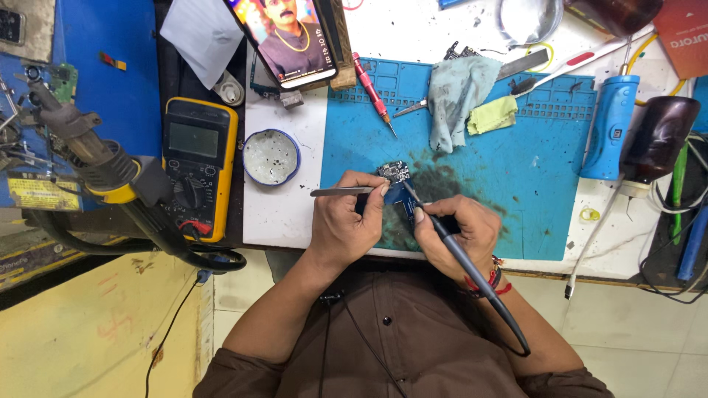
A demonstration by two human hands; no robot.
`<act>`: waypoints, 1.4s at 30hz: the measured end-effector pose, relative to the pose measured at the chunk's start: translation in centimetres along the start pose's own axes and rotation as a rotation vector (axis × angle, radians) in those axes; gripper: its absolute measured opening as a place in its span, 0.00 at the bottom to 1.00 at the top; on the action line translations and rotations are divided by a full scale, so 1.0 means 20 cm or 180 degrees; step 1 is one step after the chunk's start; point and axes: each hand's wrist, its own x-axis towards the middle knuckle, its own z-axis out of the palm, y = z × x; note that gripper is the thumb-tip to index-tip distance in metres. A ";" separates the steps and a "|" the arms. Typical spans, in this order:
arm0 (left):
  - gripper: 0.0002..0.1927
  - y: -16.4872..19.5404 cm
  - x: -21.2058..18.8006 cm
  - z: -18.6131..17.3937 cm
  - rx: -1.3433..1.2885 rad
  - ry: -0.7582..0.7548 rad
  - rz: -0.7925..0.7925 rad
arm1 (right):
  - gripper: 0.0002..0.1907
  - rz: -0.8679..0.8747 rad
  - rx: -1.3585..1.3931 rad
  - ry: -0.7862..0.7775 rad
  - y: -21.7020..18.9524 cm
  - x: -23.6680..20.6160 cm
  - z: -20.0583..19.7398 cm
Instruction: The person uses a soldering iron and tweezers to work on a small blue circuit board, applying solder to various points. The person briefly opens a drawer to retrieve an item before continuing the soldering process.
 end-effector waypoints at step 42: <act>0.03 0.00 -0.01 0.00 0.0036 0.0057 0.0043 | 0.07 0.0022 0.0059 0.0023 -0.02 0.01 0.00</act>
